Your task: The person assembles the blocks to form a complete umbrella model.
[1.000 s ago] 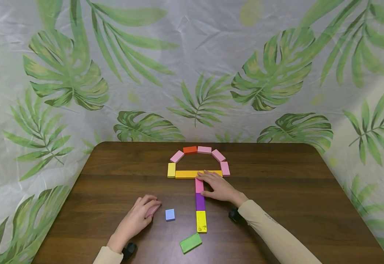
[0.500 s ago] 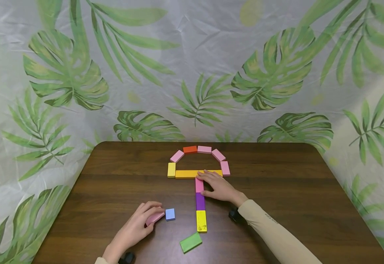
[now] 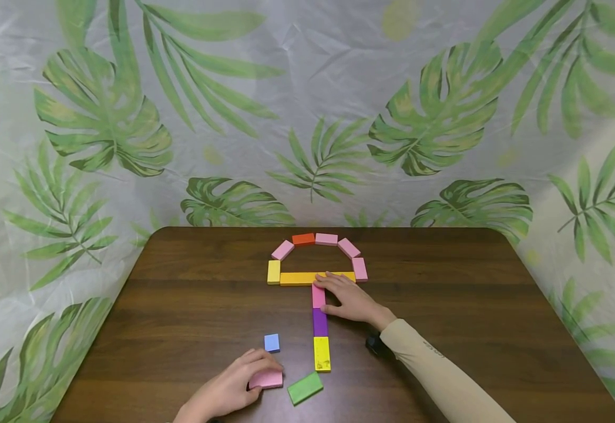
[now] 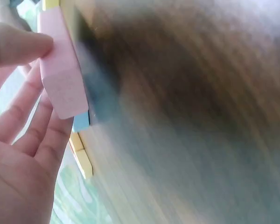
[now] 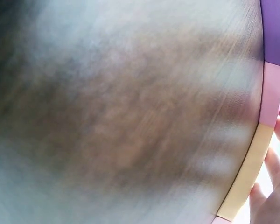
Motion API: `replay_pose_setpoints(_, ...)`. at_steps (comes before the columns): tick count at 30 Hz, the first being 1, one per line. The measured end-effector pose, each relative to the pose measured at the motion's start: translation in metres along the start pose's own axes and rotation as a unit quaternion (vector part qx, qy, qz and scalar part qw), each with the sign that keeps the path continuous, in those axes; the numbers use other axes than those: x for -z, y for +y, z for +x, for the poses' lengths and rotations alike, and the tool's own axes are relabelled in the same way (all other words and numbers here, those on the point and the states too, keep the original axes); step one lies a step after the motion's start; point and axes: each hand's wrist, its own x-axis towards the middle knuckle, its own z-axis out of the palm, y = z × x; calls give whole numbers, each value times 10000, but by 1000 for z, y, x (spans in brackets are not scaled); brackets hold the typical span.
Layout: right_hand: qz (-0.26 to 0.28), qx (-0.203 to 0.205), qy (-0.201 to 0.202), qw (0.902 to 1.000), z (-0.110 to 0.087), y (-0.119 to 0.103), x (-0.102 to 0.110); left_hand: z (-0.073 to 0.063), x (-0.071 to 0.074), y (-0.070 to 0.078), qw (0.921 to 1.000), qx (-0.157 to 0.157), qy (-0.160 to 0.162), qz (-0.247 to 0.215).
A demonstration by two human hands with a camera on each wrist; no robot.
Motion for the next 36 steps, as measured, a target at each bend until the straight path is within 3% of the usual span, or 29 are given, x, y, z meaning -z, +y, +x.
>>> replay_pose_setpoints(3,-13,0,18,10000,0,1,-1,0,-3,2,9998,-4,-176,-33)
replay_pose_setpoints(13,127,33,62,9999,-2,-3,2,1,-7,4,9988,91,-162,459)
replay_pose_setpoints(24,51,29,90,9999,-2,-3,0,5,-10,7,9973,-332,-12,649)
replay_pose_setpoints(36,24,10,78,10000,-1,-2,1,9,-13,8,9974,-377,-89,604)
